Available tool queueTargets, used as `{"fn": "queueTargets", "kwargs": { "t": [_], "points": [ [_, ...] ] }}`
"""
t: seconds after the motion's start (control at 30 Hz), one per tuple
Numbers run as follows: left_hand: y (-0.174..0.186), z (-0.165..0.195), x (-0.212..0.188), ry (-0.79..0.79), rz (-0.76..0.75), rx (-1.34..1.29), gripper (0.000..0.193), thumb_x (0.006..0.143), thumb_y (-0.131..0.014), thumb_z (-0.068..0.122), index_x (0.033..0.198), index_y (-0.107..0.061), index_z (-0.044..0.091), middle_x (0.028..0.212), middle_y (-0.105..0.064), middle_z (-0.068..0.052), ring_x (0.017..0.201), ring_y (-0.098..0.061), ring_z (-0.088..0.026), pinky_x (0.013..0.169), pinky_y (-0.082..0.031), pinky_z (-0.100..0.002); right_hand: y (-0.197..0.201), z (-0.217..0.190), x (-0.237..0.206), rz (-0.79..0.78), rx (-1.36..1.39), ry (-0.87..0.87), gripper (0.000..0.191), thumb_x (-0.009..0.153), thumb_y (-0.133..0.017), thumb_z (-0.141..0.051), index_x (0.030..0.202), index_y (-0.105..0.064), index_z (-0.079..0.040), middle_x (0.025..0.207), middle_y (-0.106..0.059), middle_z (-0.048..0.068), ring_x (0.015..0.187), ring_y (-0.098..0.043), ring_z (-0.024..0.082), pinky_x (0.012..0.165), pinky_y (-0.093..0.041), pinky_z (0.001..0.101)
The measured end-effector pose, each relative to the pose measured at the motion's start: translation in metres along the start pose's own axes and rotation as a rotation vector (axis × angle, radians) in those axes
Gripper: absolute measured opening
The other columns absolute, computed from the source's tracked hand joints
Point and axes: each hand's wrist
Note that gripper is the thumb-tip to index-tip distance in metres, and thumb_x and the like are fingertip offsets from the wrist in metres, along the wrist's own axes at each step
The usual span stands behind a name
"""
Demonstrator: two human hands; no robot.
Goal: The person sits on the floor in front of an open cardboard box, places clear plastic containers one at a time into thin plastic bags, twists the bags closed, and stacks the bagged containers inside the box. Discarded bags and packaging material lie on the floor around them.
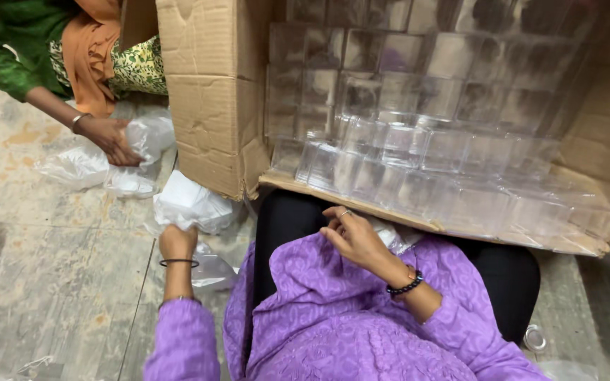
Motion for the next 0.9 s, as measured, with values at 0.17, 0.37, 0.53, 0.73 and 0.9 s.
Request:
{"fn": "queueTargets", "kwargs": {
  "t": [0.17,0.37,0.53,0.73,0.9],
  "points": [
    [0.034,0.104,-0.073,-0.280,-0.468,-1.342,0.030,0.106,-0.047,0.018,0.126,-0.062,0.001,0.103,-0.075,-0.010,0.092,-0.075,-0.015,0.075,-0.064,-0.030,0.001,-0.021,0.010,-0.006,0.481,0.236,0.035,0.102,-0.073,-0.017,0.130,-0.061,0.000,0.109,-0.067,0.007,0.100,-0.065,0.015,0.092,-0.056,0.0304],
    [0.065,0.235,-0.128,-0.450,-0.343,-1.441,0.042,0.110,-0.049,0.033,0.135,-0.055,0.000,0.120,-0.071,-0.009,0.106,-0.076,-0.016,0.092,-0.059,-0.029,0.014,-0.019,0.015,0.008,0.740,0.116,0.037,0.097,-0.076,-0.012,0.127,-0.062,0.002,0.118,-0.065,0.005,0.105,-0.060,0.011,0.091,-0.052,0.0287],
    [0.071,0.253,-0.151,-0.532,-0.513,-1.172,0.037,0.092,-0.078,0.028,0.115,-0.070,0.000,0.101,-0.073,-0.005,0.092,-0.067,-0.009,0.080,-0.054,-0.025,0.051,0.001,-0.027,0.162,0.895,0.023,0.017,0.095,-0.072,-0.007,0.111,-0.069,-0.002,0.102,-0.073,0.002,0.092,-0.066,0.007,0.085,-0.056,0.0232],
    [0.037,0.269,-0.178,-0.443,-0.496,-1.052,0.035,0.096,-0.084,0.022,0.085,-0.062,-0.002,0.079,-0.061,-0.005,0.072,-0.053,-0.009,0.063,-0.044,-0.027,0.071,0.017,-0.049,0.397,0.857,0.025,0.010,0.098,-0.073,-0.012,0.102,-0.071,-0.002,0.088,-0.070,-0.002,0.079,-0.061,0.004,0.071,-0.050,0.0206],
    [0.013,0.262,-0.176,-0.442,-0.765,-1.280,0.023,0.086,-0.081,0.022,0.088,-0.062,0.009,0.091,-0.070,0.001,0.084,-0.062,-0.005,0.075,-0.052,-0.023,0.065,0.028,-0.052,0.484,0.720,-0.012,0.023,0.108,-0.066,-0.022,0.092,-0.065,-0.006,0.078,-0.057,-0.007,0.069,-0.046,0.000,0.061,-0.038,0.0196]
  ]
}}
Point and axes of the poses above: each hand's wrist, its own x-axis towards the middle knuckle, its own y-axis out of the back of the hand, z = x × y
